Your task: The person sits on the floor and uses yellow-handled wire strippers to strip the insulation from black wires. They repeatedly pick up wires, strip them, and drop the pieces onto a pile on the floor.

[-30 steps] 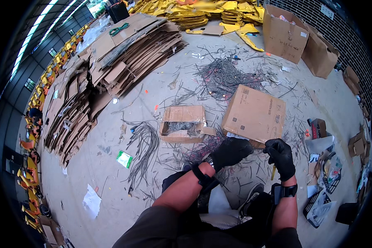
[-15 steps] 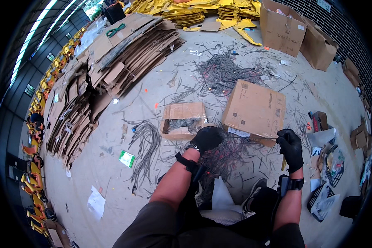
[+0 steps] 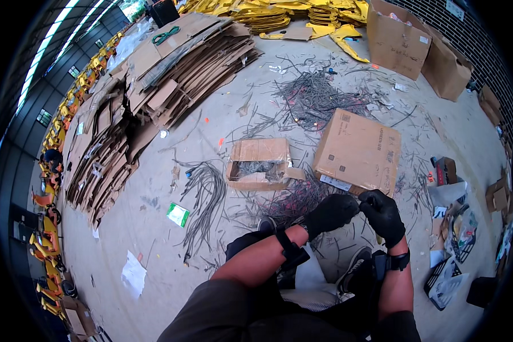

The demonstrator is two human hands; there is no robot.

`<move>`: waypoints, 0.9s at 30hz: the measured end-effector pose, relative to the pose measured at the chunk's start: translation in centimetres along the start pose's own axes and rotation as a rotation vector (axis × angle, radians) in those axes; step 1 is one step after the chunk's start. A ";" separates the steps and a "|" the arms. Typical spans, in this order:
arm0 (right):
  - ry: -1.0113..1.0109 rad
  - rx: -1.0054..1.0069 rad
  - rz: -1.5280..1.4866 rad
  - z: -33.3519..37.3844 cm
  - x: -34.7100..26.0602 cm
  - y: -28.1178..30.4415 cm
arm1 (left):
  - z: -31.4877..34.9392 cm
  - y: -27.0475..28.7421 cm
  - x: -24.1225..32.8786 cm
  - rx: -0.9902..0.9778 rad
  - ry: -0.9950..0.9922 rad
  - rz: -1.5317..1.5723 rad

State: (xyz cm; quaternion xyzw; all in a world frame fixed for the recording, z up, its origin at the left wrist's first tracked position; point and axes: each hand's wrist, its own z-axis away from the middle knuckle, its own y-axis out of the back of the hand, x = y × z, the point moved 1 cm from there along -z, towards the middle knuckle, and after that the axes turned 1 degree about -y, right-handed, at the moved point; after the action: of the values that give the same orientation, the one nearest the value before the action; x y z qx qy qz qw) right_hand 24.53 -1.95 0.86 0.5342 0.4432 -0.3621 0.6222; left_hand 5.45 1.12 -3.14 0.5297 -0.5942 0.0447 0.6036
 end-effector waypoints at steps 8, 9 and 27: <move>0.202 0.317 -0.673 -1.8 -0.4 6.5 | 0.0 1.7 -2.2 0.460 0.109 -0.008; 0.189 0.241 -0.769 -2.1 3.9 7.6 | -0.6 1.7 -2.4 0.473 0.130 0.028; -0.259 0.235 -0.980 -1.6 0.1 0.2 | -1.2 2.6 -0.9 0.444 0.370 0.380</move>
State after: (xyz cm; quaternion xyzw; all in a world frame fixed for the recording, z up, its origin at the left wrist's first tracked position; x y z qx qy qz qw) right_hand 24.48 -0.31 0.81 0.2810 0.5168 -0.7216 0.3650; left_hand 4.20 3.68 -1.98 0.5107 -0.5386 0.3799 0.5520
